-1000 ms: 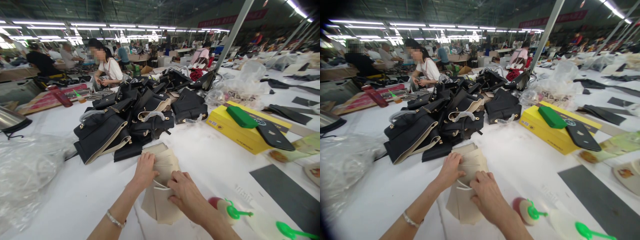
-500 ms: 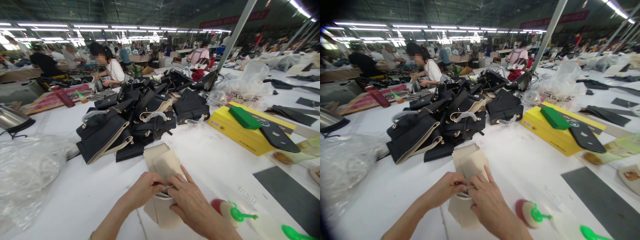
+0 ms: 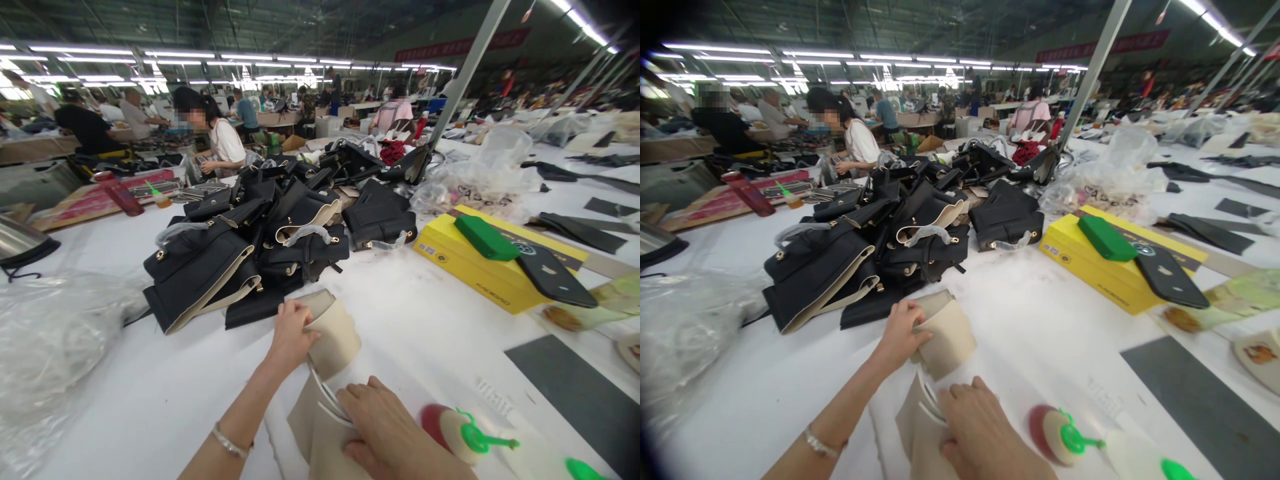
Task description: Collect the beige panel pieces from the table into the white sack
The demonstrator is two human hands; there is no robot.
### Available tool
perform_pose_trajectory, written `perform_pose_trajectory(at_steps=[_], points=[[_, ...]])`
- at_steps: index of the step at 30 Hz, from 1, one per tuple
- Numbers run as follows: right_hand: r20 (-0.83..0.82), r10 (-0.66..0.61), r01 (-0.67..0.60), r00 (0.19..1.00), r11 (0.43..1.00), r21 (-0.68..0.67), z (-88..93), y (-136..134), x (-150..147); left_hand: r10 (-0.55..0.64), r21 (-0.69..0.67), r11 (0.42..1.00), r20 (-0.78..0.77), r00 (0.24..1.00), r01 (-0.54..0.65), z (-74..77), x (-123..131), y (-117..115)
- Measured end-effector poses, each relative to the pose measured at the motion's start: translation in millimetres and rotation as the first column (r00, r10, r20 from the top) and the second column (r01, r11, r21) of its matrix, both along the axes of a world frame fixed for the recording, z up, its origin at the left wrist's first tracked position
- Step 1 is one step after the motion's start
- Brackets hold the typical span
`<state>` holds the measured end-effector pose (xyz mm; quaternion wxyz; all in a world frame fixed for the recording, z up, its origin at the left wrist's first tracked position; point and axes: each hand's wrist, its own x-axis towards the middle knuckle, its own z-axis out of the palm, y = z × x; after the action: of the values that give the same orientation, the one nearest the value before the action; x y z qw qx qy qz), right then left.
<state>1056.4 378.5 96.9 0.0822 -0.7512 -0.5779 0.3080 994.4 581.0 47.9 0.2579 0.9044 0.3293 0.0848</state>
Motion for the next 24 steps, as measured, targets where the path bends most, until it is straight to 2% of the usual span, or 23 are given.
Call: perform_pose_trajectory(at_steps=[6, 9, 12, 14, 16, 19, 22, 24], points=[[0.061, 0.037, -0.034, 0.997, 0.998, -0.059, 10.6, 8.1, -3.8, -0.022, 0.018, 1.0, -0.006, 1.0, 0.022, 2.4, -2.7, 13.2], [0.094, 0.083, -0.078, 0.992, 0.995, -0.055, 6.7, 7.9, -5.4, -0.006, 0.075, 0.997, 0.053, 0.999, 0.002, 6.1, -3.4, 2.7], [0.118, 0.074, -0.08, 0.99, 0.996, 0.042, -5.8, 3.7, -7.4, 0.001, 0.093, 0.996, 0.116, 0.993, -0.012, 13.4, -9.6, -12.7], [0.155, 0.063, -0.088, 0.986, 0.983, 0.159, -17.7, -1.0, -10.3, 0.004, 0.018, 1.0, 0.175, 0.984, -0.007, 19.3, -16.9, -22.0], [0.231, 0.059, -0.13, 0.971, 0.944, 0.302, -29.1, -5.9, -14.6, 0.0, -0.118, 0.993, 0.198, 0.98, 0.024, 25.0, -26.4, -31.0], [0.374, 0.012, -0.194, 0.927, 0.869, 0.454, -37.4, -10.9, -20.6, -0.061, -0.248, 0.964, 0.128, 0.99, 0.092, 32.8, -43.7, -46.3], [0.464, -0.024, -0.237, 0.886, 0.835, 0.496, -35.3, -11.7, -21.8, -0.204, -0.273, 0.938, 0.058, 0.977, 0.212, 42.0, -61.7, -62.4], [0.477, 0.023, -0.277, 0.879, 0.838, 0.47, -33.7, -10.8, -20.5, -0.263, -0.372, 0.892, 0.031, 0.964, 0.255, 48.2, -70.4, -68.4]])
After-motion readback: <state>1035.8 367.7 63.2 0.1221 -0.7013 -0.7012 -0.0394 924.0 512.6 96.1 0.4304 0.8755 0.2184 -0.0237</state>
